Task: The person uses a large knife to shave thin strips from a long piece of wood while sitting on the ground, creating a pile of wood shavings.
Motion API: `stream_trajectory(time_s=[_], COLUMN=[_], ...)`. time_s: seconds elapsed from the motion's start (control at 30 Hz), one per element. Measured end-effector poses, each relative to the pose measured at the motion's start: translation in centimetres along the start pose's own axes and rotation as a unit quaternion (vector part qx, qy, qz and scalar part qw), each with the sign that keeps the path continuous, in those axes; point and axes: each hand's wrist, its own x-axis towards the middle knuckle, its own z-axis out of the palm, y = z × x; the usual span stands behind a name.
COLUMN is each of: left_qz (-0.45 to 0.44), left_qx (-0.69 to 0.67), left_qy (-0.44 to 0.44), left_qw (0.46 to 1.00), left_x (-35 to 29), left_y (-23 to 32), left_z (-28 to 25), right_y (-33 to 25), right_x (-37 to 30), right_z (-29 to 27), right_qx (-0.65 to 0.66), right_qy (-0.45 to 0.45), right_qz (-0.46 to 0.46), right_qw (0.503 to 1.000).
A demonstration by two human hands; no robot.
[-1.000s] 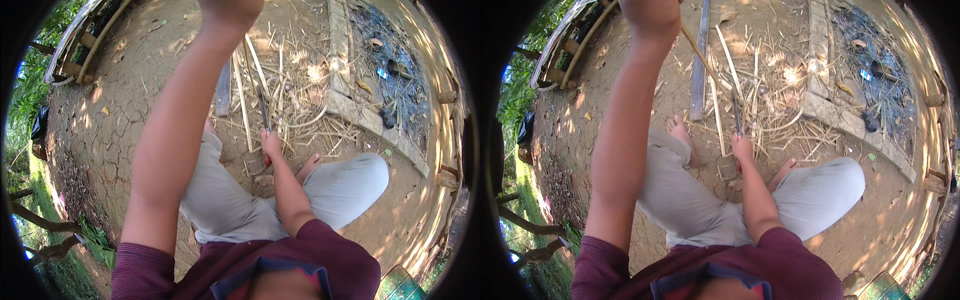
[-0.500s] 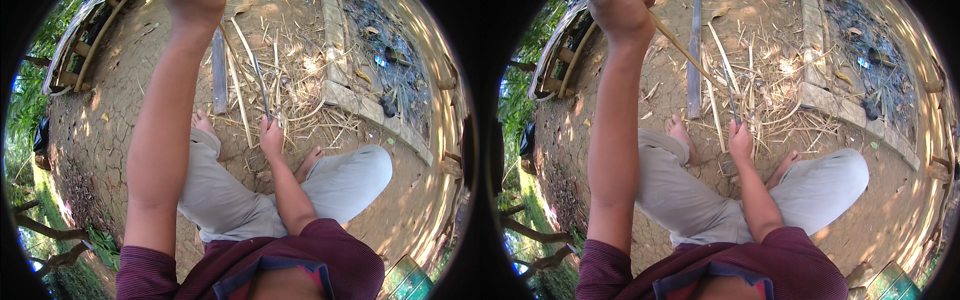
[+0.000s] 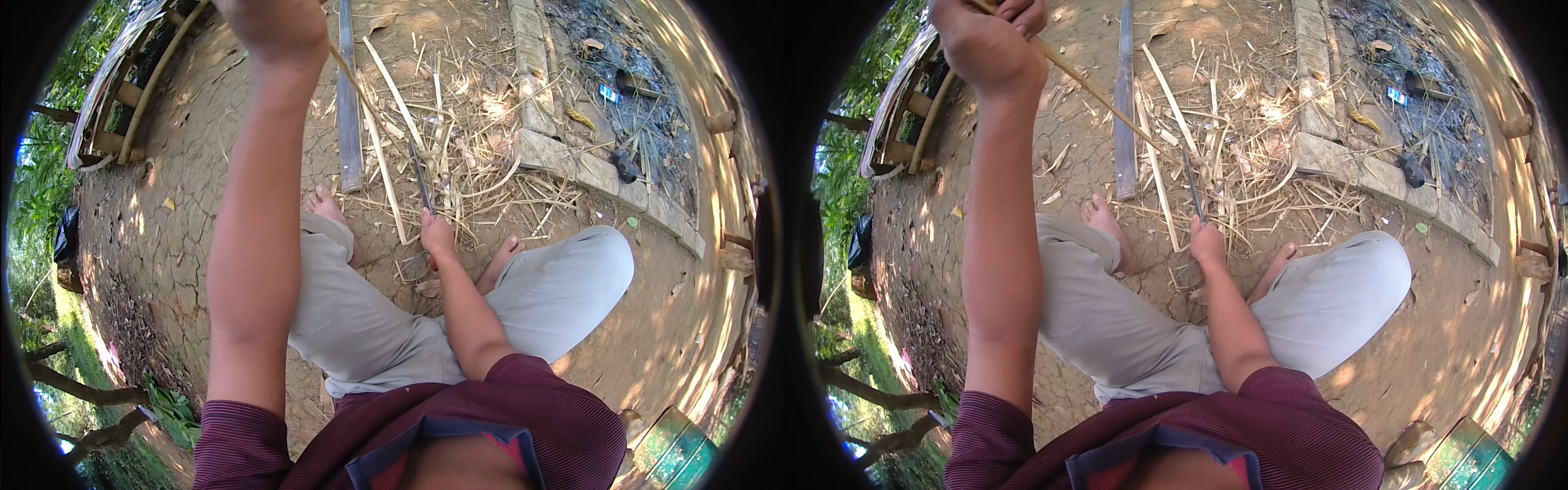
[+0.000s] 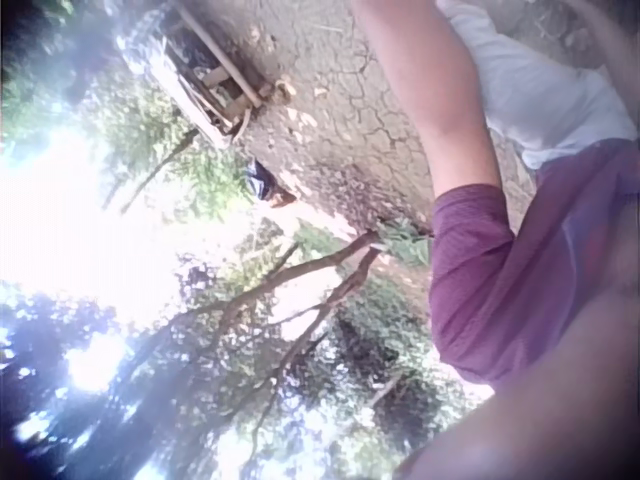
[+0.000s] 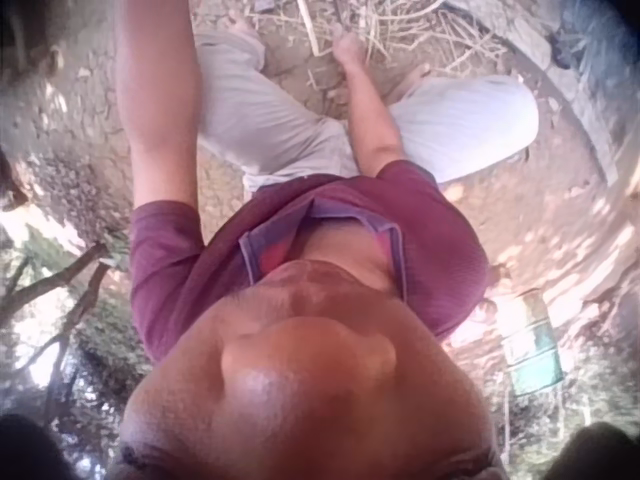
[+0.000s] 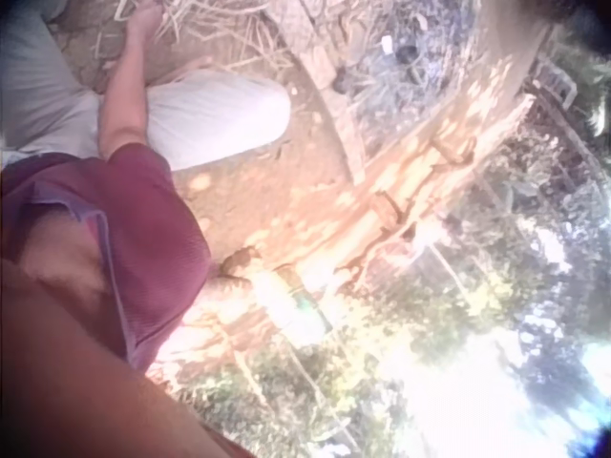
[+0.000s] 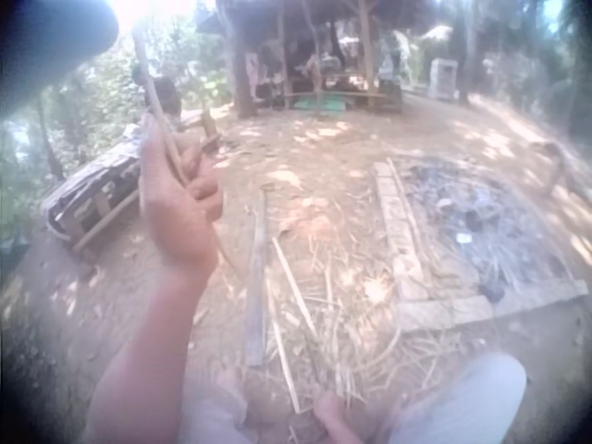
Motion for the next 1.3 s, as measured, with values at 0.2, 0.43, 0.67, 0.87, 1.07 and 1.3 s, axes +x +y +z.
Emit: stream_trajectory(time_s=[0.2, 0.43, 0.67, 0.87, 1.07, 1.3], left_qz=[-0.04, -0.051, -0.022, 0.011, 0.035, 0.047], left_qx=[0.052, 0.05, 0.016, 0.018, 0.118, 0.186], left_qy=[-0.007, -0.011, 0.057, 0.023, 0.051, 0.095], left_qw=[0.998, 0.997, 0.998, 1.0, 0.991, 0.977], left_x=[-0.8, -0.2, 1.6, 2.0, 0.7, -1.4], left_y=[1.1, 0.5, 1.1, 0.8, -0.4, -0.4], left_z=[0.9, 0.4, -1.7, -3.3, -2.6, -1.1], right_y=[-0.3, -0.5, -5.4, -9.7, -16.1, -14.8], right_x=[0.0, 1.4, -1.7, -5.7, -13.2, -14.3], right_z=[0.0, 1.6, -3.0, -7.2, -13.0, -10.5], right_qx=[0.026, 0.112, 0.128, 0.129, 0.235, 0.2], right_qy=[-0.021, -0.017, -0.004, 0.04, 0.0, 0.043], right_qz=[-0.016, -0.045, -0.078, -0.13, -0.268, -0.261], right_qw=[0.999, 0.992, 0.989, 0.982, 0.934, 0.944])
